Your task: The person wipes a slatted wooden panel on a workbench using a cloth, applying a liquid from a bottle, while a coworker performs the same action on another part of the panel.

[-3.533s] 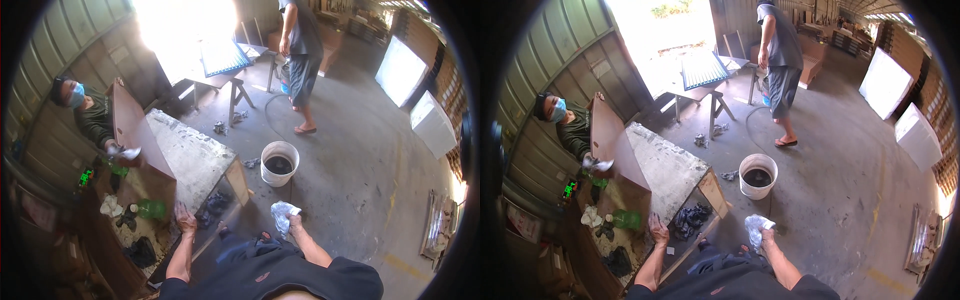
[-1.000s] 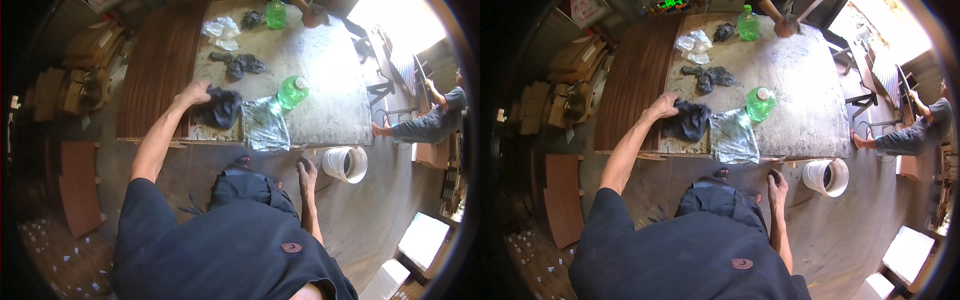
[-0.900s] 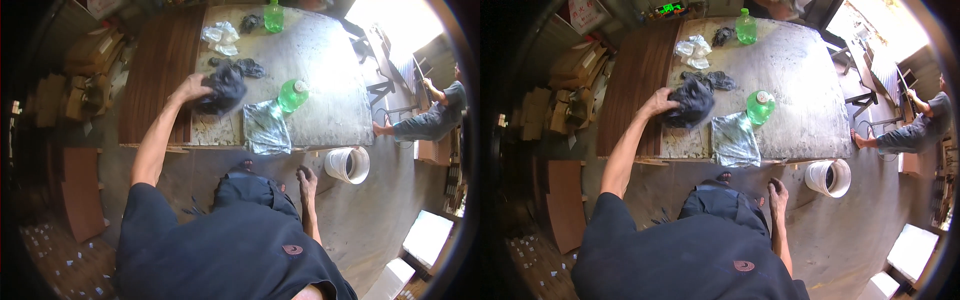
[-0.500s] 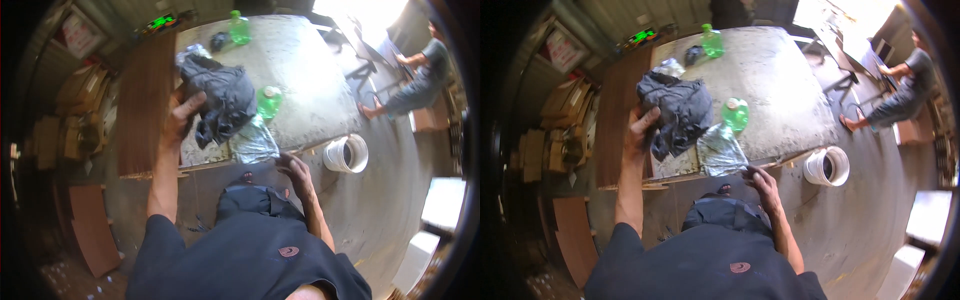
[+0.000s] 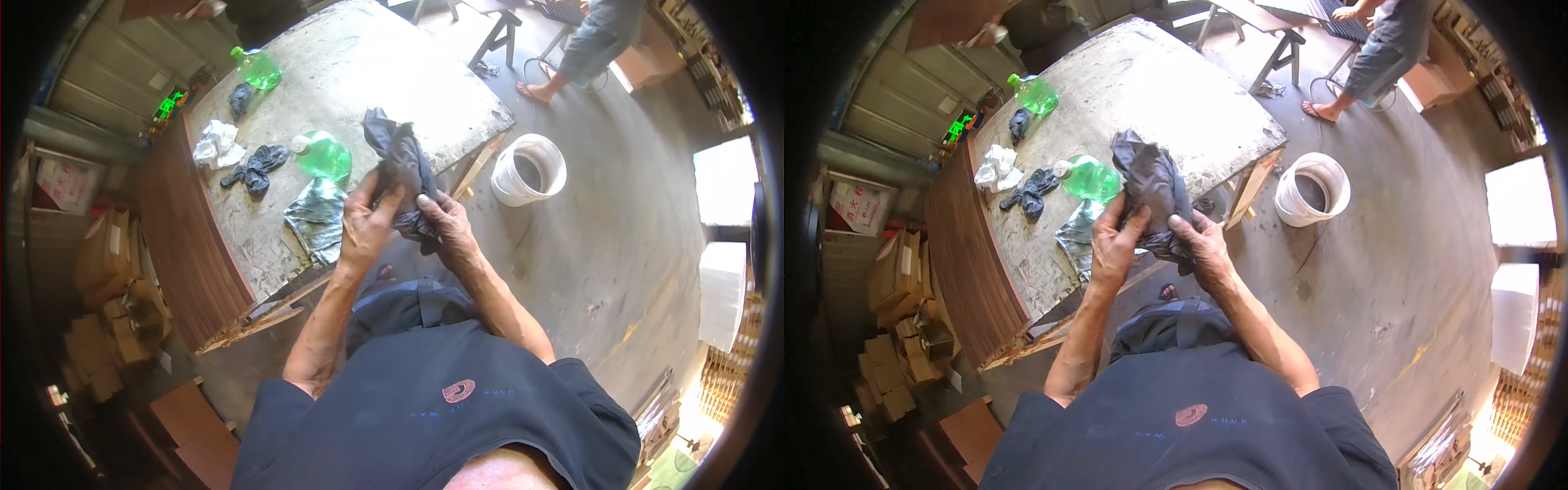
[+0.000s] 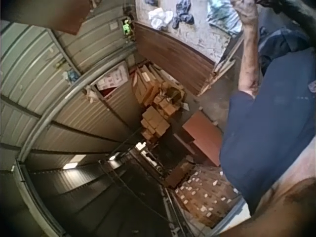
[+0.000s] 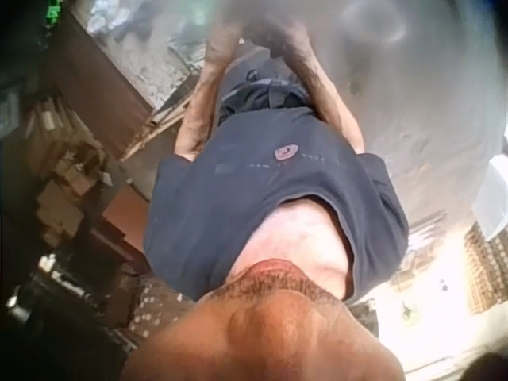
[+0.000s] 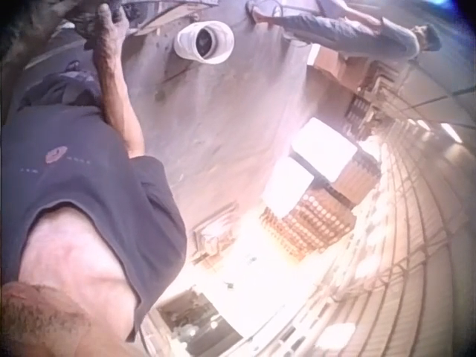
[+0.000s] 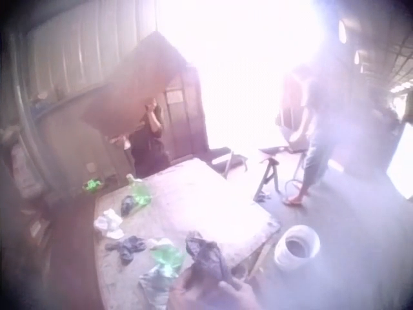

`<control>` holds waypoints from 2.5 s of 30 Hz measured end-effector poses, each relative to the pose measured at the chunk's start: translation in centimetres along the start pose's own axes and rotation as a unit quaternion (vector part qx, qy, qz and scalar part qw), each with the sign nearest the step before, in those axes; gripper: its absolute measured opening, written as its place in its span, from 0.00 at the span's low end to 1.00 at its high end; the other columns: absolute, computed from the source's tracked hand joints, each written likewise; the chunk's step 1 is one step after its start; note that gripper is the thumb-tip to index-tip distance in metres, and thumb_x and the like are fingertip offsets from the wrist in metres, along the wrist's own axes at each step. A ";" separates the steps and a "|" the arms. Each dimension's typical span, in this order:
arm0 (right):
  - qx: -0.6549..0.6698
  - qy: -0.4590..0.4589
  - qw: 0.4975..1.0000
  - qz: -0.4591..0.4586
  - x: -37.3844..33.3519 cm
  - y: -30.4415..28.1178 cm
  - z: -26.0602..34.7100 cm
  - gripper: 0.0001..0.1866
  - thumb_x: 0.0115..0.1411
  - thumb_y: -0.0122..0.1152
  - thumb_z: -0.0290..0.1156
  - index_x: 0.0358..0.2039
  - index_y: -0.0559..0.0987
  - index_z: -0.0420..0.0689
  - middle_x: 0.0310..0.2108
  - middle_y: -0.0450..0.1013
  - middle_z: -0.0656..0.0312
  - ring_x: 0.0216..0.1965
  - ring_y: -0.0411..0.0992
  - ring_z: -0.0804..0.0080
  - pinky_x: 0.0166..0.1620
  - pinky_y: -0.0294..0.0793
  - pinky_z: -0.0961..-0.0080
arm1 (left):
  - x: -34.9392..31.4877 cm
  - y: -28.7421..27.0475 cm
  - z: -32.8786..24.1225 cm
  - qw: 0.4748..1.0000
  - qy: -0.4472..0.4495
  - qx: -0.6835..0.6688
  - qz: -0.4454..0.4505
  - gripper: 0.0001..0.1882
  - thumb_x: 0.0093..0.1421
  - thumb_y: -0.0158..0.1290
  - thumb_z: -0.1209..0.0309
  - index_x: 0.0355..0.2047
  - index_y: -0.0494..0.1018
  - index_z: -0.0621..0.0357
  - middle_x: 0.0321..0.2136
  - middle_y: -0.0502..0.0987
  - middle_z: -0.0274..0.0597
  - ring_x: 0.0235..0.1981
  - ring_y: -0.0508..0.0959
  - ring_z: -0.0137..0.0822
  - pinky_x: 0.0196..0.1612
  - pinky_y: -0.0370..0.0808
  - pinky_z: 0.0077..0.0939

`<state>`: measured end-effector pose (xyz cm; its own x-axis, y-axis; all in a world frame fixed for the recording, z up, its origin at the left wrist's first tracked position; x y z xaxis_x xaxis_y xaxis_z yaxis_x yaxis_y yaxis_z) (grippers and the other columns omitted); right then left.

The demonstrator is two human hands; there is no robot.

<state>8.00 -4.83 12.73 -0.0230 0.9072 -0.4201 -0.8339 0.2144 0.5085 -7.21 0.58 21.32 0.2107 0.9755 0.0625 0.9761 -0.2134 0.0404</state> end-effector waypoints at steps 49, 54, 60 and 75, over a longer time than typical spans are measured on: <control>0.424 -0.132 0.888 0.123 -10.4 -29.4 1.7 0.34 0.77 0.46 0.54 0.74 0.68 0.46 0.71 0.71 0.56 0.72 0.67 0.55 0.77 0.61 0.54 | -4.3 6.7 14.0 0.918 0.030 0.387 -0.079 0.18 0.62 0.60 0.73 0.52 0.81 0.66 0.44 0.85 0.58 0.45 0.86 0.52 0.50 0.83 0.40; -0.061 -0.231 0.970 -0.046 -8.8 -31.5 -0.8 0.36 0.68 0.66 0.48 0.71 0.71 0.44 0.66 0.75 0.55 0.67 0.72 0.55 0.72 0.68 0.56 | -1.3 2.7 15.5 0.859 0.099 0.480 -0.146 0.20 0.60 0.59 0.71 0.52 0.79 0.65 0.46 0.83 0.59 0.49 0.83 0.60 0.57 0.79 0.51; -0.380 -0.221 0.897 -0.034 -9.8 -32.3 -0.4 0.32 0.78 0.46 0.51 0.73 0.67 0.44 0.70 0.70 0.53 0.69 0.69 0.55 0.74 0.65 0.53 | 0.1 3.3 15.0 0.870 0.116 0.454 -0.152 0.24 0.58 0.58 0.73 0.56 0.77 0.65 0.52 0.80 0.63 0.55 0.79 0.63 0.61 0.76 0.51; -0.641 -0.188 0.736 -0.110 -5.8 -20.6 6.3 0.38 0.70 0.55 0.59 0.71 0.71 0.47 0.66 0.74 0.57 0.66 0.71 0.58 0.68 0.70 0.59 | 7.1 1.5 21.0 0.816 0.166 0.537 -0.133 0.28 0.63 0.55 0.70 0.62 0.73 0.70 0.67 0.69 0.67 0.72 0.64 0.67 0.76 0.62 0.55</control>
<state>28.78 -12.24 9.44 0.1435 0.9893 -0.0267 -0.6350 0.0713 -0.7692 -3.15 8.28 0.89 0.1329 0.8736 0.4682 0.5056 0.3466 -0.7901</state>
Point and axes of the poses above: each hand's wrist, its own x-axis towards the middle knuckle, its own y-axis out of the palm, z = x × y, the point moved 6 cm from there along x, towards the middle knuckle
